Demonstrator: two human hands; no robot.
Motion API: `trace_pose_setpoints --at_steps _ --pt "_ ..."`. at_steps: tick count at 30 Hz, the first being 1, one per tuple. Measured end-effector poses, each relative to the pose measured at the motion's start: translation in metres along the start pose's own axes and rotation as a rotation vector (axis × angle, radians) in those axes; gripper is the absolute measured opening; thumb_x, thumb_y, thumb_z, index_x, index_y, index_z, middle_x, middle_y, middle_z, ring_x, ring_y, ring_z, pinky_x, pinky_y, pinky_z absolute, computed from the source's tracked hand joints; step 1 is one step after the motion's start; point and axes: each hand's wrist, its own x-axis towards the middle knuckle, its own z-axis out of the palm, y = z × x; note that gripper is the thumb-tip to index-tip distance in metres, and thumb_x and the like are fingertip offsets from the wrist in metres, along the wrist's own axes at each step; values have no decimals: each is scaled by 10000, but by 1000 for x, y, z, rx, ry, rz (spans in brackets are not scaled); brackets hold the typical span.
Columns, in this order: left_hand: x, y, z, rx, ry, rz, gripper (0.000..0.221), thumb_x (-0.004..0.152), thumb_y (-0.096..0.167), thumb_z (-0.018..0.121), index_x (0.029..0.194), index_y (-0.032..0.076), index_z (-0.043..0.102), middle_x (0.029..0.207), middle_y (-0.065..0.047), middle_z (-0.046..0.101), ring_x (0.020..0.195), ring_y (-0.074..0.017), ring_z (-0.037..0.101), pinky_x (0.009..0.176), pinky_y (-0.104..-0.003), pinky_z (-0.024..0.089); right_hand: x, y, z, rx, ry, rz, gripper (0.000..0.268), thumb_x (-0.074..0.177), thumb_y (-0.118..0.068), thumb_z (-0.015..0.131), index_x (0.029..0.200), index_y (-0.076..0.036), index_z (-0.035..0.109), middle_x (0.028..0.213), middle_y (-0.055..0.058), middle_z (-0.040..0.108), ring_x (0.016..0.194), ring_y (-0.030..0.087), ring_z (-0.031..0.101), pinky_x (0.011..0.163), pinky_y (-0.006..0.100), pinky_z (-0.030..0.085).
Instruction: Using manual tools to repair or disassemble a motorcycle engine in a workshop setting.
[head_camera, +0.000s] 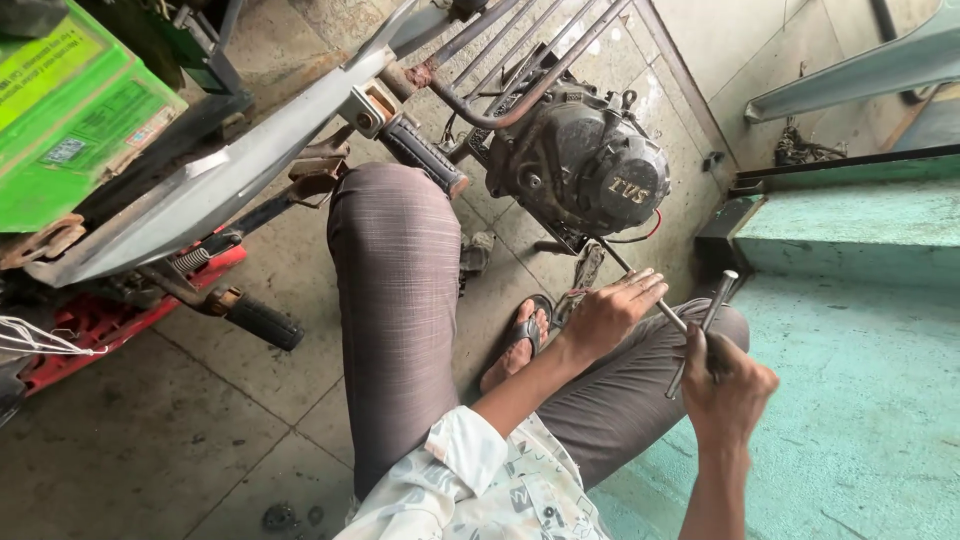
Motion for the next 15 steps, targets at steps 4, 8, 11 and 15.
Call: trace_pose_setpoints --at_steps 4,8,11,15 --pt "-5 -9 20 24 4 -6 315 925 -49 637 1236 -31 689 1259 -211 710 1217 -340 679 1036 -400 586 7 -14 -2 138 -74 280 287 1054 -271 637 934 -47 770 702 53 734 461 159 639 413 314 437" --pt "-3 -5 14 6 11 -20 317 910 -54 633 1221 -35 693 1245 -215 718 1211 -344 690 1008 -394 600 5 -19 -6 294 -19 428 323 1079 -291 660 967 -16 788 705 129 708 555 193 611 484 329 433" --pt "-2 -2 3 19 11 -5 314 903 -48 626 1209 -49 696 1238 -223 719 1214 -347 691 1013 -393 595 2 -42 -13 269 94 256 302 1115 -263 622 1092 17 732 907 191 690 794 264 630 662 361 475" --pt "2 2 0 22 54 1 279 908 -15 628 1175 -52 700 1235 -234 714 1205 -345 691 1036 -398 585 13 -69 -43 -52 325 -414 295 1030 -160 602 1261 15 656 1332 227 679 1252 304 676 963 374 583"
